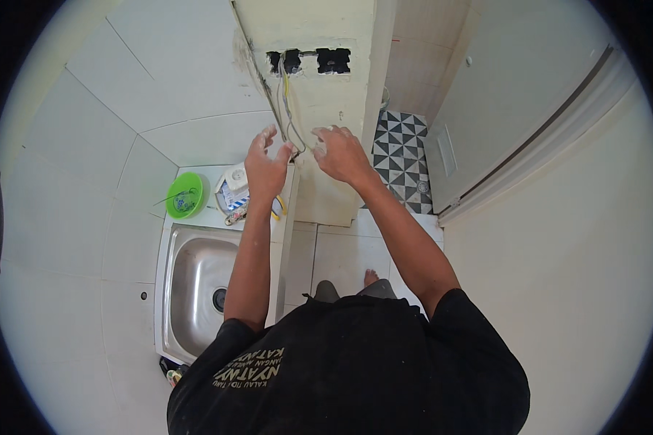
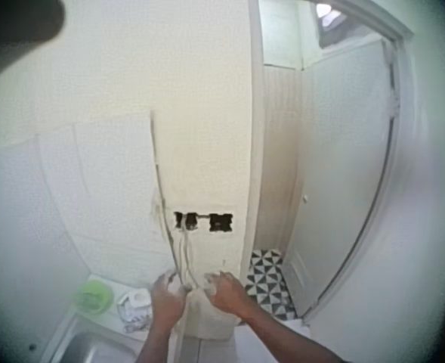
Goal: Installing or repairing an electrical wall socket by stripping wires and attaching them to the socket component.
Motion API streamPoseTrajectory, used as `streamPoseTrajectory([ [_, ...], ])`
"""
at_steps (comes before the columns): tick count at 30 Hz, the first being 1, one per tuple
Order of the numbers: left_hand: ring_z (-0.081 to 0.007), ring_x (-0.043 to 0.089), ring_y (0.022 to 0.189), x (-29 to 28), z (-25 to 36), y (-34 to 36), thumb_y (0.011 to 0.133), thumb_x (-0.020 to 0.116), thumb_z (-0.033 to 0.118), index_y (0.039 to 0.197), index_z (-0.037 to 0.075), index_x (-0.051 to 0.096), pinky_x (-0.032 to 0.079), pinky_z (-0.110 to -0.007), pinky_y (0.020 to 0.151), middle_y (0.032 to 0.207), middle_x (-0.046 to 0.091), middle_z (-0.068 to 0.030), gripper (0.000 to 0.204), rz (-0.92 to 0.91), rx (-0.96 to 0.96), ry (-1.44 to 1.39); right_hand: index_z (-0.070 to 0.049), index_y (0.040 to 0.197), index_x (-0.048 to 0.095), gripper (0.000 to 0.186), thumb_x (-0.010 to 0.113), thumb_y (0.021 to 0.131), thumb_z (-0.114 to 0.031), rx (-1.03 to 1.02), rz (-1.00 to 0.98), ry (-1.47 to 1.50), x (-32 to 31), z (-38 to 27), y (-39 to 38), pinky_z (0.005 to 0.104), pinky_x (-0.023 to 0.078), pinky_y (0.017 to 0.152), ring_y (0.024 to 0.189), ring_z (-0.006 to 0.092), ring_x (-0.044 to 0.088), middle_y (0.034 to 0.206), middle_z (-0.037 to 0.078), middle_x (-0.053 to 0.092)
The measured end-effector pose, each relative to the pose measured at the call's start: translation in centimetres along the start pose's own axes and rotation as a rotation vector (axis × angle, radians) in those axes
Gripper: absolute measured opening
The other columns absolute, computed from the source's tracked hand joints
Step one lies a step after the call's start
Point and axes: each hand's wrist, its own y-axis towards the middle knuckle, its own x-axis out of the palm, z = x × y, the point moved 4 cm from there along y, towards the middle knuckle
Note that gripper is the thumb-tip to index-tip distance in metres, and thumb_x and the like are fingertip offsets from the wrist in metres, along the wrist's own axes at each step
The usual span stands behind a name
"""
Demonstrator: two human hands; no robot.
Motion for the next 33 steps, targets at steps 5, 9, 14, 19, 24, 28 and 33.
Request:
streamPoseTrajectory([
  [5, -0.0285, 0.067, 0.091, 1.9, 1.8, 2.1, 0.083, 0.067, 0.017, 0.109, -0.003, 0.063, 0.05, -0.036, 0.083, 0.099, 0.069, -0.0191, 0.033, -0.102, -0.13, -0.092, 0.0, 0.093, 0.068, 0.02, 0.06, 0.081, -0.014, 0.113, -0.217, 0.226, 1.1, 0.9, 0.2, 0.0441, 0.048, 0.085, 0.09, 0.0377, 0.062, 0.094, 0.019, 0.067],
  [9, -0.0281, 0.068, 0.084, 1.5, 1.7, 2.5, 0.085, 0.064, 0.016, 0.103, -0.003, 0.065, 0.05, -0.036, 0.08, 0.089, 0.07, -0.0178, 0.026, -0.123, -0.137, -0.069, 0.0, 0.091, 0.069, 0.019, 0.058, 0.081, -0.012, 0.073, -0.229, 0.123, -1.3, 0.9, -0.3, 0.0445, 0.047, 0.084, 0.089, 0.0376, 0.062, 0.096, 0.02, 0.067],
  [14, -0.0276, 0.067, 0.084, 0.5, 1.2, 3.1, 0.085, 0.062, 0.017, 0.095, -0.002, 0.067, 0.05, -0.036, 0.078, 0.087, 0.07, -0.0179, 0.022, -0.143, -0.118, -0.075, -0.003, 0.09, 0.07, 0.017, 0.057, 0.082, -0.011, 0.011, -0.138, -0.063, -7.1, 1.3, -0.5, 0.0452, 0.047, 0.082, 0.092, 0.0372, 0.06, 0.091, 0.019, 0.066],
  [19, -0.0296, 0.068, 0.08, -0.4, 2.9, 4.0, 0.084, 0.059, 0.016, 0.091, -0.002, 0.067, 0.05, -0.036, 0.076, 0.084, 0.069, -0.0182, 0.021, -0.183, -0.087, 0.008, -0.003, 0.091, 0.07, 0.017, 0.057, 0.083, -0.01, 0.065, -0.177, -0.177, -12.9, -0.7, 0.9, 0.0455, 0.046, 0.082, 0.091, 0.0356, 0.059, 0.091, 0.017, 0.064],
  [24, -0.0262, 0.067, 0.074, -1.3, 3.7, 4.3, 0.085, 0.058, 0.017, 0.088, -0.003, 0.066, 0.05, -0.036, 0.074, 0.081, 0.07, -0.016, 0.021, -0.142, -0.044, 0.121, -0.004, 0.097, 0.069, 0.019, 0.057, 0.084, -0.007, 0.041, -0.196, -0.236, -14.6, -2.4, 1.4, 0.0438, 0.046, 0.086, 0.096, 0.0361, 0.059, 0.094, 0.018, 0.064],
  [28, -0.0154, 0.064, 0.075, -1.5, 3.5, 4.7, 0.084, 0.06, 0.014, 0.085, -0.004, 0.066, 0.048, -0.031, 0.071, 0.079, 0.07, -0.0129, 0.019, -0.31, -0.263, -0.26, -0.003, 0.091, 0.071, 0.016, 0.057, 0.083, -0.009, 0.049, -0.209, -0.333, -11.4, 1.6, 0.8, 0.0442, 0.047, 0.082, 0.092, 0.0346, 0.06, 0.095, 0.017, 0.064],
  [33, -0.0118, 0.06, 0.071, 0.8, 4.8, 4.5, 0.083, 0.06, 0.011, 0.087, -0.004, 0.066, 0.044, -0.027, 0.066, 0.074, 0.068, -0.0103, 0.017, -0.363, -0.286, -0.577, -0.005, 0.097, 0.072, 0.021, 0.058, 0.082, -0.013, -0.084, -0.407, 0.062, -3.8, 2.9, 0.7, 0.0442, 0.049, 0.083, 0.093, 0.0367, 0.061, 0.092, 0.019, 0.066],
])
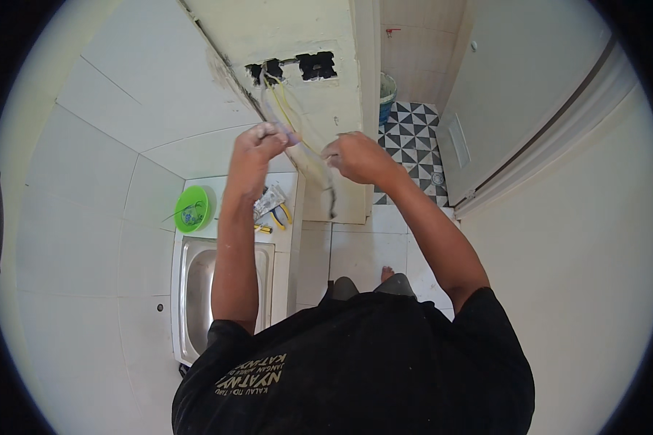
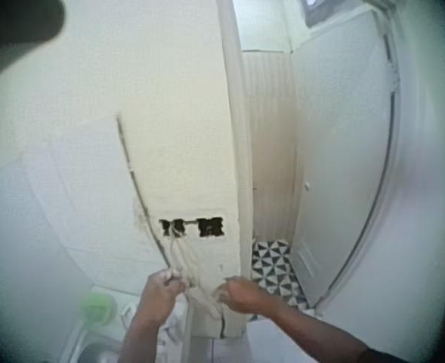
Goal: Installing or repairing an electrical wall socket by stripping wires and attaching them to the socket component.
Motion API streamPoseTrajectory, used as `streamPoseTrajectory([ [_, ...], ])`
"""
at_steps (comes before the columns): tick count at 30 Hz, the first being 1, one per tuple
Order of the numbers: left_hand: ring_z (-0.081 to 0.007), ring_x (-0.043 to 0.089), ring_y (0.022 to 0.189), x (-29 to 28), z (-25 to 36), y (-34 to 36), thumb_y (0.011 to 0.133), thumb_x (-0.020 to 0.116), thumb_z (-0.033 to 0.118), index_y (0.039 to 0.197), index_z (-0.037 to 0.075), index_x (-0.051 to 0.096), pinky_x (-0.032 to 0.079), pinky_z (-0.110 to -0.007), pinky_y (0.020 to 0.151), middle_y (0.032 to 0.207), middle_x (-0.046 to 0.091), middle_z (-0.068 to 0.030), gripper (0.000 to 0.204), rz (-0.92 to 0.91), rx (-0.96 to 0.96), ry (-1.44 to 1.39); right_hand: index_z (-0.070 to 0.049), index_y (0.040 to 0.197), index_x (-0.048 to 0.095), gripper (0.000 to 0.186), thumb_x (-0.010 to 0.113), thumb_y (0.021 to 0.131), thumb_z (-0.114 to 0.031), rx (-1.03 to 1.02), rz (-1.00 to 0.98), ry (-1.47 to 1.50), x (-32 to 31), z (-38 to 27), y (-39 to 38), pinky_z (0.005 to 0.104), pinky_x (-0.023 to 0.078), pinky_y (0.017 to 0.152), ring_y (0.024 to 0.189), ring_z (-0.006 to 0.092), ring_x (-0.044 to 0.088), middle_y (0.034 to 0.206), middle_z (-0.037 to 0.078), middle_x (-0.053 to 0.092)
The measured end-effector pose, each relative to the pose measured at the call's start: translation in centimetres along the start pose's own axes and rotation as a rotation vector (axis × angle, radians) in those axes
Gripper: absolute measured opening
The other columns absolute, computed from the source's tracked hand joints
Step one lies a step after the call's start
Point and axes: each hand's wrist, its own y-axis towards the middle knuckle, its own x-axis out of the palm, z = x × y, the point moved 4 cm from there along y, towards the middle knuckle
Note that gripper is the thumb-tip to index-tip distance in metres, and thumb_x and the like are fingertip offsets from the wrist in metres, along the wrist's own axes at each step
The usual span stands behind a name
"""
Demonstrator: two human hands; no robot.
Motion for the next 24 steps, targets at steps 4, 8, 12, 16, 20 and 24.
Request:
streamPoseTrajectory([
  [4, -0.0205, 0.061, 0.075, 0.8, -0.3, -0.3, 0.083, 0.062, 0.015, 0.096, -0.001, 0.068, 0.046, -0.031, 0.077, 0.081, 0.066, -0.0148, 0.022, -0.025, -0.031, 0.444, -0.003, 0.098, 0.07, 0.023, 0.058, 0.083, -0.016, 0.03, 0.004, -0.033, -2.7, 0.4, 1.6, 0.0416, 0.049, 0.08, 0.088, 0.035, 0.063, 0.087, 0.019, 0.066],
  [8, -0.0323, 0.054, 0.105, 0.8, -0.6, -0.3, 0.086, 0.06, 0.017, 0.104, 0.003, 0.069, 0.043, -0.039, 0.091, 0.117, 0.057, -0.0203, 0.025, 0.058, 0.192, 0.707, 0.003, 0.104, 0.066, 0.032, 0.059, 0.084, -0.021, 0.175, 0.018, 0.269, -6.4, -1.0, 3.4, 0.0345, 0.048, 0.08, 0.083, 0.0265, 0.063, 0.093, 0.019, 0.067],
  [12, -0.0303, 0.05, 0.117, 0.7, -1.5, 0.6, 0.088, 0.058, 0.011, 0.111, 0.005, 0.068, 0.044, -0.038, 0.096, 0.127, 0.052, -0.0173, 0.026, 0.025, 0.297, 0.753, 0.001, 0.108, 0.065, 0.041, 0.067, 0.08, -0.029, 0.149, 0.149, -0.009, -4.2, -5.0, 3.3, 0.0386, 0.048, 0.085, 0.092, 0.0314, 0.062, 0.095, 0.018, 0.066],
  [16, -0.0321, 0.049, 0.12, 0.6, -1.9, 1.8, 0.084, 0.052, 0.004, 0.113, 0.002, 0.066, 0.041, -0.038, 0.1, 0.127, 0.054, -0.017, 0.032, -0.119, 0.255, 0.581, -0.002, 0.11, 0.065, 0.045, 0.075, 0.075, -0.029, 0.113, 0.387, -0.272, -3.9, -6.8, 3.3, 0.0438, 0.047, 0.088, 0.099, 0.0373, 0.059, 0.098, 0.018, 0.062],
  [20, -0.0307, 0.051, 0.119, 0.4, -1.9, 2.4, 0.073, 0.044, -0.003, 0.11, -0.003, 0.065, 0.039, -0.036, 0.103, 0.124, 0.057, -0.0175, 0.042, -0.243, 0.204, 0.394, -0.002, 0.103, 0.066, 0.039, 0.076, 0.074, -0.026, 0.124, 0.397, -0.346, -3.0, -7.6, 3.2, 0.0444, 0.048, 0.084, 0.097, 0.0373, 0.06, 0.1, 0.02, 0.061],
  [24, -0.0284, 0.053, 0.117, -0.3, -2.1, 2.4, 0.071, 0.043, -0.005, 0.106, -0.004, 0.066, 0.036, -0.034, 0.105, 0.12, 0.059, -0.017, 0.042, -0.185, 0.132, 0.401, -0.002, 0.094, 0.064, 0.036, 0.076, 0.075, -0.029, 0.288, 0.414, -0.27, -0.8, -8.9, 1.0, 0.0462, 0.049, 0.079, 0.09, 0.0378, 0.061, 0.093, 0.02, 0.063],
])
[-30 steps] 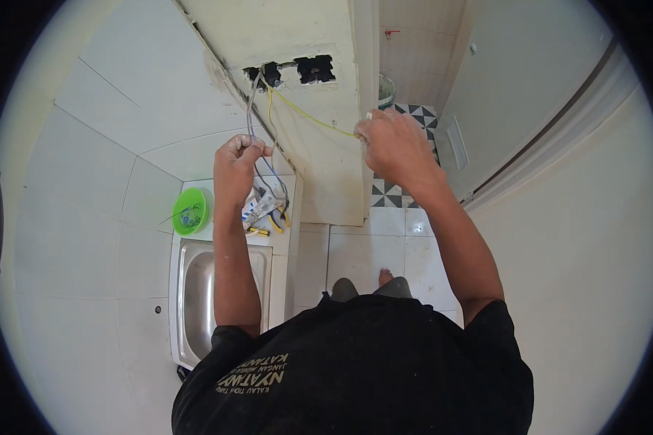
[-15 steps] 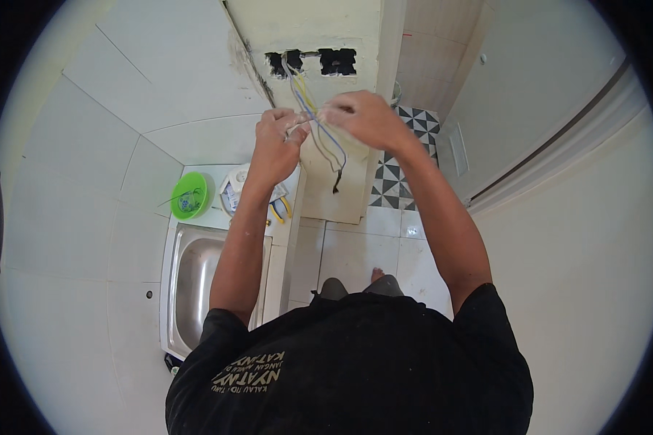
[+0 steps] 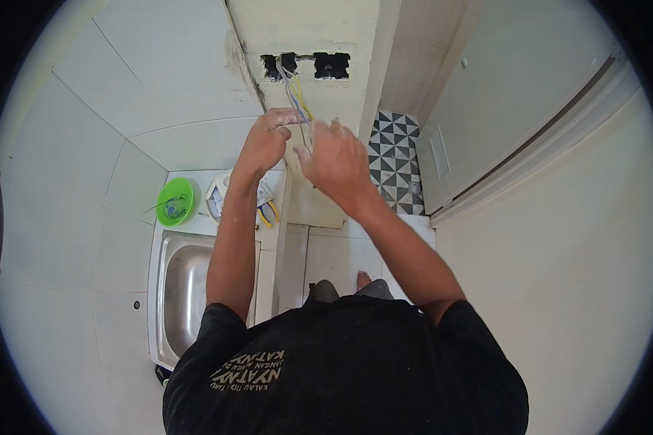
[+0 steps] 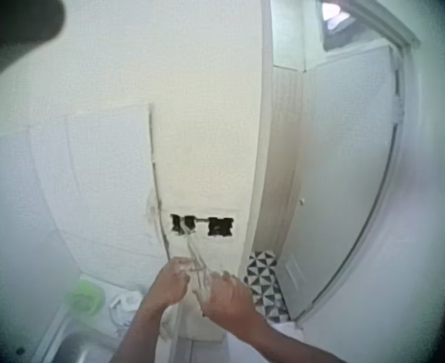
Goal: Installing or repairing an electrical wall socket by stripping wires and attaching them to the socket component.
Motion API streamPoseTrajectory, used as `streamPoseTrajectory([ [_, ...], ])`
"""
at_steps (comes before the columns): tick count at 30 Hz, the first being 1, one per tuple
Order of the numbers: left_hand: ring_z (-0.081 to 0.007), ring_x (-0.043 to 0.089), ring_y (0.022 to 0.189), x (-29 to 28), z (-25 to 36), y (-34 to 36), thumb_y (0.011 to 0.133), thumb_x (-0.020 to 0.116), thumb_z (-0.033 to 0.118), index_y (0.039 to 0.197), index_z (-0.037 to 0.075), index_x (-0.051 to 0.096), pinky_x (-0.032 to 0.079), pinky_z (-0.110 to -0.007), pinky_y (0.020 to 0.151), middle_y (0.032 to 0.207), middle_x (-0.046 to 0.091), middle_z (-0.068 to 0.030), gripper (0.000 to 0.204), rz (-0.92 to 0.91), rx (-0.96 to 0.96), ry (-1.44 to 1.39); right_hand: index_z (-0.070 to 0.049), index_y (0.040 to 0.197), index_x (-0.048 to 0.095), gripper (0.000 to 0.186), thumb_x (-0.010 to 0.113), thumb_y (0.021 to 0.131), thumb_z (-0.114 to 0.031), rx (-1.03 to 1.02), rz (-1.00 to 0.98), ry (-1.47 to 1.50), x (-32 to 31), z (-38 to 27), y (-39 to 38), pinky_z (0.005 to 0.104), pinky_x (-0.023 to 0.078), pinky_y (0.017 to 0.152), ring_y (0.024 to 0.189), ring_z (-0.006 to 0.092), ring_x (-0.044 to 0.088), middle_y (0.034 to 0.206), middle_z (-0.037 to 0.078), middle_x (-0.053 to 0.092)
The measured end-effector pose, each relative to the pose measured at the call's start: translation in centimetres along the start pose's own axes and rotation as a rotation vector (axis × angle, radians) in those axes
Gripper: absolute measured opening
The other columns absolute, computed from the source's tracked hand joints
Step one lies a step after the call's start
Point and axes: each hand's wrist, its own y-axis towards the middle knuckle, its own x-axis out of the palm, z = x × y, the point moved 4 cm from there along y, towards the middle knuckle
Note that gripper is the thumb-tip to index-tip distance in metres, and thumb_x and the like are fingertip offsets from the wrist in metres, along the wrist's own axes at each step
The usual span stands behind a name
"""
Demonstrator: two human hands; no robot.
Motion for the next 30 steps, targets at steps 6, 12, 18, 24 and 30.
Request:
streamPoseTrajectory([
  [6, -0.0272, 0.053, 0.117, 0.5, -0.1, 0.2, 0.071, 0.044, -0.005, 0.103, -0.002, 0.069, 0.035, -0.034, 0.106, 0.119, 0.06, -0.0162, 0.041, 0.023, 0.036, -0.018, 0.0, 0.091, 0.062, 0.039, 0.076, 0.074, -0.033, 0.068, -0.036, -0.121, 2.0, 0.7, -0.9, 0.0457, 0.048, 0.075, 0.085, 0.0365, 0.062, 0.086, 0.02, 0.064],
  [12, -0.027, 0.053, 0.118, 0.9, -0.2, 0.5, 0.073, 0.046, -0.005, 0.106, -0.001, 0.069, 0.035, -0.034, 0.106, 0.118, 0.06, -0.0162, 0.041, -0.017, 0.06, -0.025, 0.0, 0.095, 0.059, 0.042, 0.077, 0.074, -0.032, 0.122, 0.097, -0.115, 2.5, 2.3, -0.4, 0.0442, 0.046, 0.074, 0.088, 0.0336, 0.062, 0.088, 0.019, 0.063],
  [18, -0.0234, 0.057, 0.11, 1.0, -0.8, 0.7, 0.074, 0.045, -0.005, 0.101, -0.003, 0.068, 0.039, -0.032, 0.099, 0.114, 0.062, -0.014, 0.036, 0.012, 0.061, -0.073, -0.001, 0.094, 0.055, 0.045, 0.08, 0.072, -0.031, 0.07, 0.257, -0.048, 2.7, 2.2, -1.1, 0.0459, 0.047, 0.072, 0.084, 0.0363, 0.061, 0.084, 0.02, 0.061],
  [24, -0.0194, 0.057, 0.1, -0.1, -1.4, 0.9, 0.075, 0.044, -0.004, 0.095, -0.002, 0.068, 0.041, -0.029, 0.093, 0.103, 0.065, -0.0108, 0.031, -0.013, -0.05, -0.169, -0.001, 0.095, 0.058, 0.049, 0.079, 0.072, -0.039, 0.192, 0.027, -0.004, 2.0, 0.5, -1.3, 0.0454, 0.048, 0.073, 0.083, 0.0363, 0.062, 0.086, 0.019, 0.061],
  [30, -0.0177, 0.056, 0.097, -0.3, -0.3, 0.6, 0.079, 0.045, -0.003, 0.094, -0.003, 0.067, 0.042, -0.029, 0.09, 0.099, 0.066, -0.0071, 0.026, -0.064, -0.113, -0.329, 0.0, 0.093, 0.063, 0.041, 0.074, 0.076, -0.036, 0.157, 0.038, 0.005, 2.9, 0.1, -1.1, 0.0468, 0.05, 0.07, 0.079, 0.0386, 0.063, 0.087, 0.02, 0.063],
])
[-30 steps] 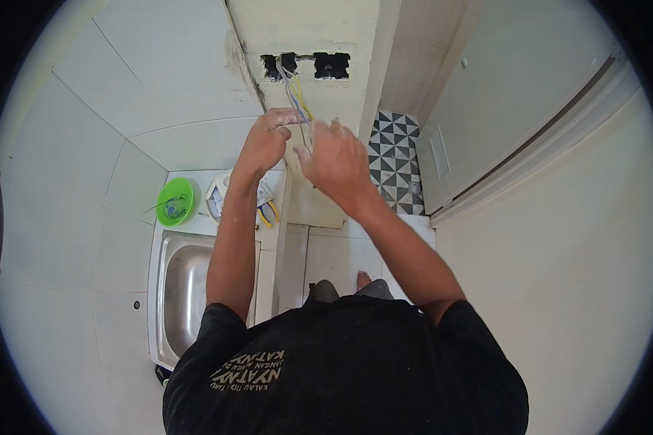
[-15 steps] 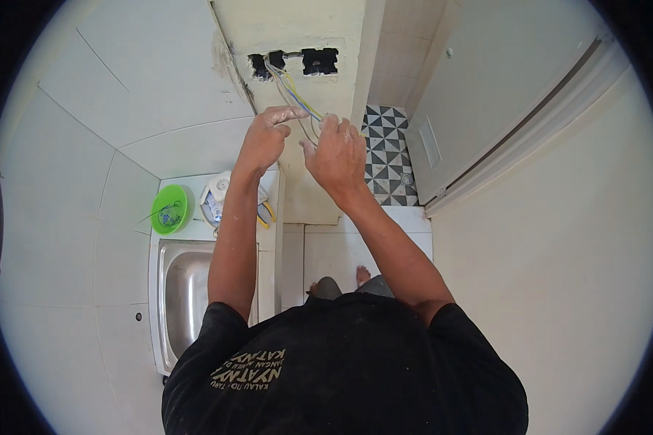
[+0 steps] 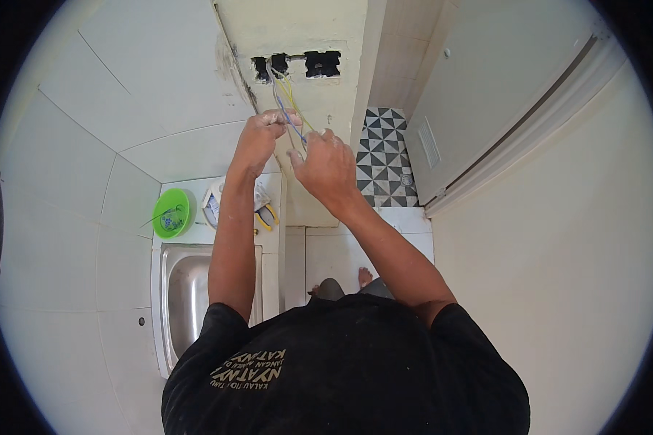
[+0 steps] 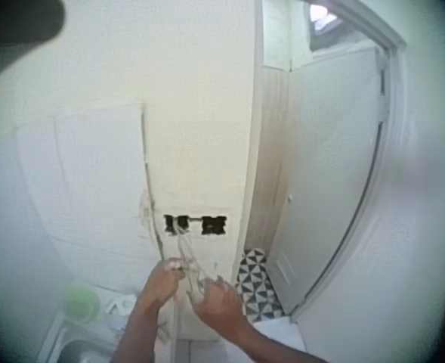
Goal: Installing or repairing an electrical wall socket by stripping wires and attaching them to the socket component.
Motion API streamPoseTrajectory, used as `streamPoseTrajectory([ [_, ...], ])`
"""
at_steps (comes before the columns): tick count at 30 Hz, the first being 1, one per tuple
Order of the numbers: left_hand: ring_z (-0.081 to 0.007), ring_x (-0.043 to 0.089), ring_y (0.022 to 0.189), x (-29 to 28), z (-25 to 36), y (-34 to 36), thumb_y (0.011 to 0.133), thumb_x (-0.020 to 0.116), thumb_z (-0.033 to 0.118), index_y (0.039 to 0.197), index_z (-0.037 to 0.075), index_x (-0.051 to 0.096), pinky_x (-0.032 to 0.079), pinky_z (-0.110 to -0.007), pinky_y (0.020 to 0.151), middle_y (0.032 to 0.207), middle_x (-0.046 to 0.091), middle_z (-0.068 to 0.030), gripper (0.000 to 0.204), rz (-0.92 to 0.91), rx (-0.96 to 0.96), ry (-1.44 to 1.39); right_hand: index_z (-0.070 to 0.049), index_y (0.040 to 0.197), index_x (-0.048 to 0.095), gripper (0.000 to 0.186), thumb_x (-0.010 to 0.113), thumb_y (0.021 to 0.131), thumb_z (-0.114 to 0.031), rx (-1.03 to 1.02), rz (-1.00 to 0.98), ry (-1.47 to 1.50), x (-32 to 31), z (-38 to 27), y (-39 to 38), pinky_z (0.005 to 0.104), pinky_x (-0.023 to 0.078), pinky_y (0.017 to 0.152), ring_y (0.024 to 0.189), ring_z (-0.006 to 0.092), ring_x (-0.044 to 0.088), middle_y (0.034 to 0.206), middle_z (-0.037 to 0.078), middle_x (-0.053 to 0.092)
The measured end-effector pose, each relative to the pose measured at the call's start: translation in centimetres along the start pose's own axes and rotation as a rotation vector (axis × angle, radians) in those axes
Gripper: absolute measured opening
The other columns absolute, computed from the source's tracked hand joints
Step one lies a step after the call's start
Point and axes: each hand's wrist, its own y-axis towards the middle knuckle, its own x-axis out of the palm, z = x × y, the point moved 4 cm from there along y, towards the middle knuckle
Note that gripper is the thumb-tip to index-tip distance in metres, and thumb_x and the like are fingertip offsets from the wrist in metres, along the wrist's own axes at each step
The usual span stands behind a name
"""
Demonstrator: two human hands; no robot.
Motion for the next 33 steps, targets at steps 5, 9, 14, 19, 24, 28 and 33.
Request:
streamPoseTrajectory([
  [5, -0.0185, 0.059, 0.103, -0.6, -1.5, 1.1, 0.085, 0.047, 0.001, 0.107, 0.0, 0.064, 0.044, -0.031, 0.091, 0.108, 0.066, -0.0109, 0.027, -0.092, -0.18, -0.237, 0.0, 0.082, 0.065, 0.027, 0.068, 0.075, -0.026, 0.085, -0.082, 0.1, -1.2, -0.6, 0.8, 0.0469, 0.05, 0.071, 0.08, 0.04, 0.063, 0.086, 0.022, 0.064],
  [9, -0.0185, 0.063, 0.098, 0.3, -1.7, 1.6, 0.095, 0.051, 0.011, 0.113, 0.002, 0.059, 0.048, -0.032, 0.088, 0.105, 0.067, -0.0125, 0.022, -0.163, -0.112, -0.515, 0.0, 0.078, 0.064, 0.026, 0.066, 0.073, -0.025, 0.178, -0.251, 0.196, -1.7, -0.7, 1.6, 0.0465, 0.049, 0.071, 0.078, 0.0395, 0.063, 0.082, 0.024, 0.065],
  [14, -0.0207, 0.063, 0.094, 1.2, -2.8, 2.8, 0.097, 0.051, 0.015, 0.115, 0.002, 0.058, 0.049, -0.034, 0.087, 0.102, 0.067, -0.0127, 0.023, -0.126, -0.071, -0.425, 0.001, 0.075, 0.062, 0.025, 0.063, 0.074, -0.024, 0.056, 0.043, 0.091, -0.8, 0.0, 1.3, 0.0456, 0.049, 0.069, 0.072, 0.0408, 0.062, 0.073, 0.023, 0.063],
  [19, -0.0199, 0.062, 0.094, 0.6, -2.9, 2.8, 0.095, 0.055, 0.015, 0.109, 0.004, 0.059, 0.048, -0.037, 0.089, 0.097, 0.065, -0.0093, 0.019, -0.214, -0.061, -0.668, 0.002, 0.08, 0.065, 0.028, 0.062, 0.076, -0.025, 0.149, -0.207, 0.223, -1.1, -0.9, 1.5, 0.0452, 0.048, 0.068, 0.072, 0.0404, 0.062, 0.072, 0.025, 0.062],
  [24, -0.0216, 0.063, 0.085, -0.4, -2.6, 3.1, 0.098, 0.049, 0.015, 0.097, 0.003, 0.058, 0.052, -0.041, 0.082, 0.09, 0.063, -0.0074, 0.015, -0.147, -0.068, -0.507, 0.003, 0.077, 0.063, 0.027, 0.059, 0.075, -0.024, 0.059, -0.274, 0.179, -4.0, -0.6, 2.7, 0.0459, 0.049, 0.068, 0.07, 0.0408, 0.061, 0.072, 0.025, 0.061],
  [28, -0.0285, 0.065, 0.079, -2.3, -2.5, 2.4, 0.096, 0.05, 0.014, 0.093, 0.004, 0.06, 0.053, -0.042, 0.078, 0.087, 0.065, -0.0117, 0.014, -0.039, -0.043, -0.129, 0.002, 0.075, 0.063, 0.026, 0.057, 0.074, -0.024, -0.022, -0.336, 0.106, -5.8, 0.6, 4.5, 0.0481, 0.049, 0.07, 0.072, 0.0431, 0.061, 0.074, 0.025, 0.061],
  [33, -0.0413, 0.061, 0.081, -6.6, 0.5, 0.9, 0.087, 0.054, 0.01, 0.091, 0.004, 0.063, 0.05, -0.048, 0.076, 0.09, 0.062, -0.0215, 0.012, 0.389, 0.328, 0.878, 0.001, 0.076, 0.065, 0.024, 0.056, 0.074, -0.021, -0.09, -0.351, -0.1, -8.0, 3.4, 6.8, 0.0491, 0.049, 0.069, 0.072, 0.042, 0.061, 0.075, 0.025, 0.062],
])
